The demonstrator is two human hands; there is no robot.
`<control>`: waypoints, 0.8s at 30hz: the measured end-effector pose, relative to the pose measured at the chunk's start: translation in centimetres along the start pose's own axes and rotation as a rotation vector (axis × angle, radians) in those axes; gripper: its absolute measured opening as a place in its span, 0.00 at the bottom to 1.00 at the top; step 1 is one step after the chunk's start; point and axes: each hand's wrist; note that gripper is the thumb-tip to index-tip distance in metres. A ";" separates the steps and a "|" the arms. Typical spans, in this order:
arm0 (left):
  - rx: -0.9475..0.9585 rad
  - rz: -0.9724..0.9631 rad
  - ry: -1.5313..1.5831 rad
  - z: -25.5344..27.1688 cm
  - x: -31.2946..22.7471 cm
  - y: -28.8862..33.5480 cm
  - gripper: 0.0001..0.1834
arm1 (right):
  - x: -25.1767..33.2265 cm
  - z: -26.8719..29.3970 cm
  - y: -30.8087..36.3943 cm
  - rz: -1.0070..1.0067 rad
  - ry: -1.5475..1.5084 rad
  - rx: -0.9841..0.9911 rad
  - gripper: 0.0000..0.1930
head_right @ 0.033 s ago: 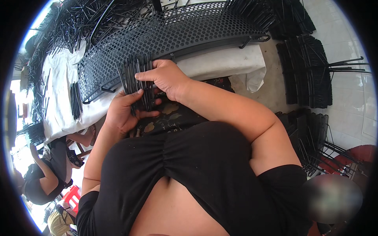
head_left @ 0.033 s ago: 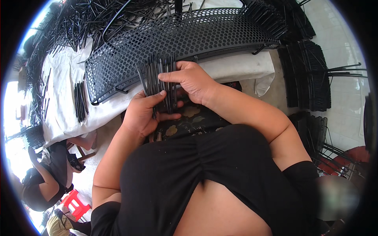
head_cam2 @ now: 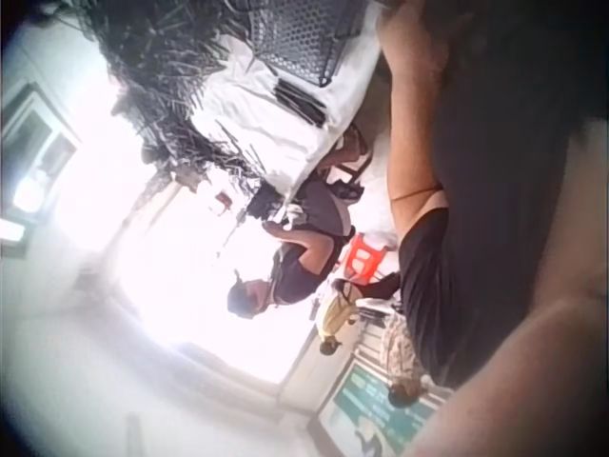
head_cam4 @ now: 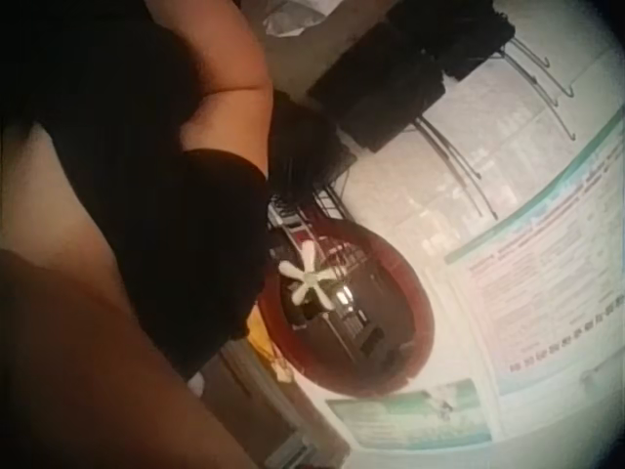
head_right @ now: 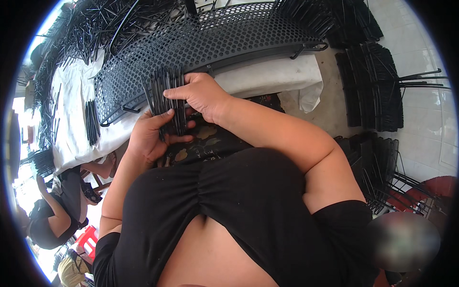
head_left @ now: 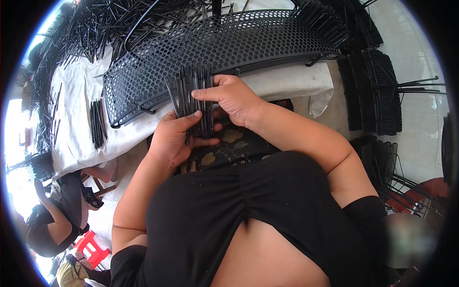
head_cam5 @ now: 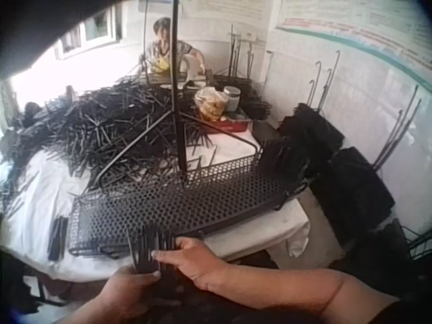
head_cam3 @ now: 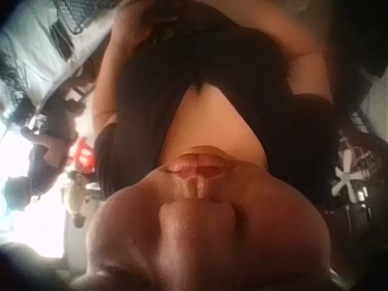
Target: The person sorts bundles of plastic strips by hand and inserts them into the holes of a perforated metal rack before gathering more plastic strips from a pile on the table.
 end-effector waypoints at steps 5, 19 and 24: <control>0.007 0.034 0.103 0.5 -0.5 -0.2 0.16 | 0.5 0.3 0.6 -0.009 -0.048 0.029 0.09; 0.050 -0.038 -0.034 0.1 0.3 0.5 0.15 | 1.8 -0.8 0.0 0.159 0.131 0.070 0.11; 0.033 -0.031 -0.027 -0.2 0.2 0.4 0.15 | 2.5 0.0 0.2 0.494 0.454 -0.005 0.15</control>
Point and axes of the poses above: each hand's wrist, its own y-axis away from the middle knuckle, its own z-axis out of the back of the hand, x = y × z, and after that the axes turned 8 degrees about -z, right-handed
